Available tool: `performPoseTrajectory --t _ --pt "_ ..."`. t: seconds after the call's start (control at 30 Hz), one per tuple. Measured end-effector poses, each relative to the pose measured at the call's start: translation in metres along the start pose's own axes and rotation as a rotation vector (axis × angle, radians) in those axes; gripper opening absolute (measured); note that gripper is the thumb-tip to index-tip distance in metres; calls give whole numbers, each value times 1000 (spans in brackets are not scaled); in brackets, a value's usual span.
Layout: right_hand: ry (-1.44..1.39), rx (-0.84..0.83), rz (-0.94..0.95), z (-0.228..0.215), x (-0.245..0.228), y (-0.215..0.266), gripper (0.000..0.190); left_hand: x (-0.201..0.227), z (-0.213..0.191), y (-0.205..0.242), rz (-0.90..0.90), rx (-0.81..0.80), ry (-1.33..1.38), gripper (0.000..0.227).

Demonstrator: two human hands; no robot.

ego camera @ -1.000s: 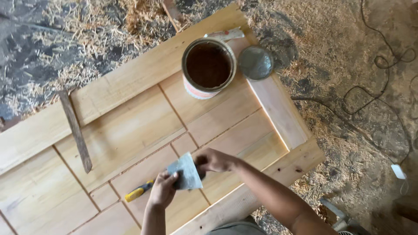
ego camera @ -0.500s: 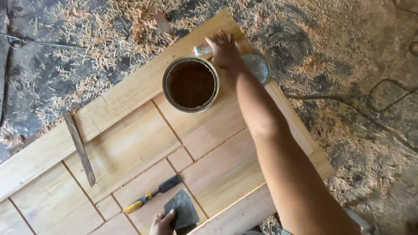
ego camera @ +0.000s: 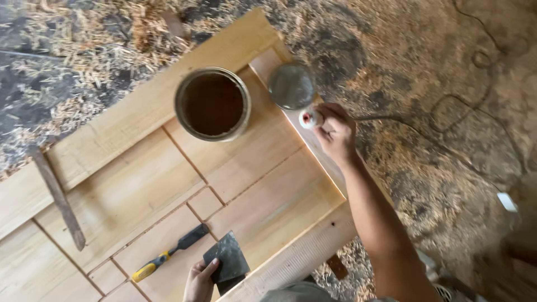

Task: The person uses a chisel to remove damaged wood from a wooden panel, then applies wood filler to the holes using a putty knife. The person smooths the filler into the surface.

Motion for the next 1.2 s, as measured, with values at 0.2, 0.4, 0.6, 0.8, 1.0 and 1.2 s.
performPoseTrajectory --t 0.2,0.4,0.6,0.8,1.0,1.2 --pt "-195 195 -98 -72 -83 28 20 17 57 11 9 -102 -135 25" --pt "-43 137 -50 -82 -55 78 25 14 81 28 33 -136 -213 26" --pt "503 -431 502 -29 57 205 41 -9 72 46 17 -89 -220 26" --pt "551 -422 503 -26 70 245 51 -25 49 64 94 -17 -198 27" --pt "557 -227 283 29 -30 189 40 -30 14 91 185 49 25 26" --pt "-146 -487 92 270 -187 147 32 -36 -21 118 246 62 268 23"
Point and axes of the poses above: each hand's wrist, its own y-axis away from the middle knuckle, its own z-axis out of the palm, x = y × z, the point moved 10 cm from there along -y, towards the middle knuckle, and after that the axes turned 13 degrees about -z, right-handed, at the moved point
